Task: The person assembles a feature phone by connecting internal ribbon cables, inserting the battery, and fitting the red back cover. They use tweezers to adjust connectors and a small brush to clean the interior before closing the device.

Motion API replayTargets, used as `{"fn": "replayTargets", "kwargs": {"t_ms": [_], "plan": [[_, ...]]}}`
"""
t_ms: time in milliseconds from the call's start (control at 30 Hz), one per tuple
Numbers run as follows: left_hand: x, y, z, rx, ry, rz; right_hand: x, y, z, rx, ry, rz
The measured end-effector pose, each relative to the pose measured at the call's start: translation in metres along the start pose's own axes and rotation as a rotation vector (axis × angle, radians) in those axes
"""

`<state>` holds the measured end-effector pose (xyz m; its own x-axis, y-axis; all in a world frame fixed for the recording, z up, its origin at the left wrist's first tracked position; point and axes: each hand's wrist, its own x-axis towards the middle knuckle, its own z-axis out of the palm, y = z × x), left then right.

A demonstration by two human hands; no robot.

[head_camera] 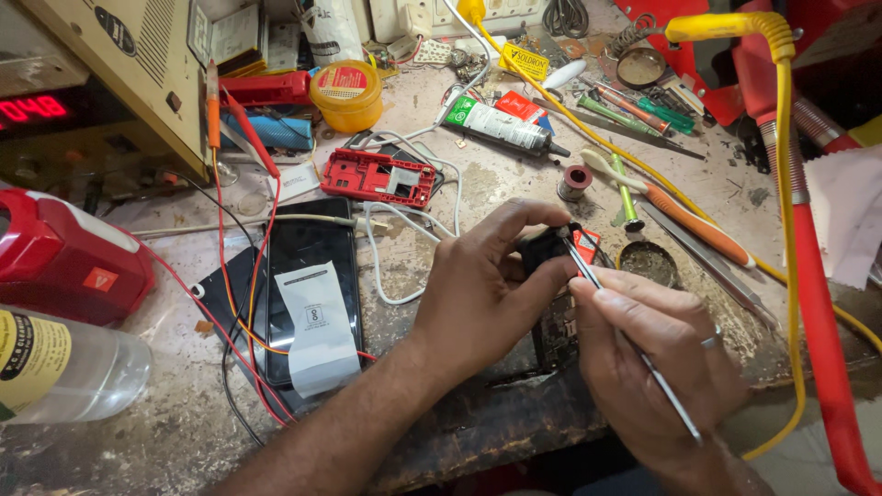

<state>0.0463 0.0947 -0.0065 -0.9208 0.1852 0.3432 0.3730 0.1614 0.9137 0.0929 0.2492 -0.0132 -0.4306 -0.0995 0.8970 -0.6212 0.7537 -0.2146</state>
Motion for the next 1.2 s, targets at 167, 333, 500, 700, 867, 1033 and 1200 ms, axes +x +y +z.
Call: {"fn": "replayTargets", "kwargs": {"t_ms": [167,333,500,700,867,1033,1200], "plan": [[-0.001,-0.003,0.0,-0.164,-0.067,0.017,0.003,-0.003,0.001,-0.027,-0.005,-0.034],[0.001,-0.005,0.003,-0.254,-0.062,-0.06,0.002,0.0,-0.001,-0.04,-0.011,-0.021],[0.007,-0.006,0.005,-0.426,-0.099,-0.205,0.001,0.006,-0.001,0.012,-0.025,-0.021],[0.007,-0.011,0.006,-0.439,-0.095,-0.257,-0.001,0.008,-0.003,0.081,-0.064,-0.04],[0.006,-0.02,0.007,-0.23,-0.024,-0.246,0.0,0.007,-0.003,0.09,-0.1,-0.098],[0.007,-0.025,0.011,-0.237,0.05,-0.157,-0.005,0.012,-0.006,0.076,-0.153,-0.153],[0.007,-0.022,0.008,-0.13,0.101,-0.122,-0.011,0.028,-0.001,0.534,0.036,0.428]]}}
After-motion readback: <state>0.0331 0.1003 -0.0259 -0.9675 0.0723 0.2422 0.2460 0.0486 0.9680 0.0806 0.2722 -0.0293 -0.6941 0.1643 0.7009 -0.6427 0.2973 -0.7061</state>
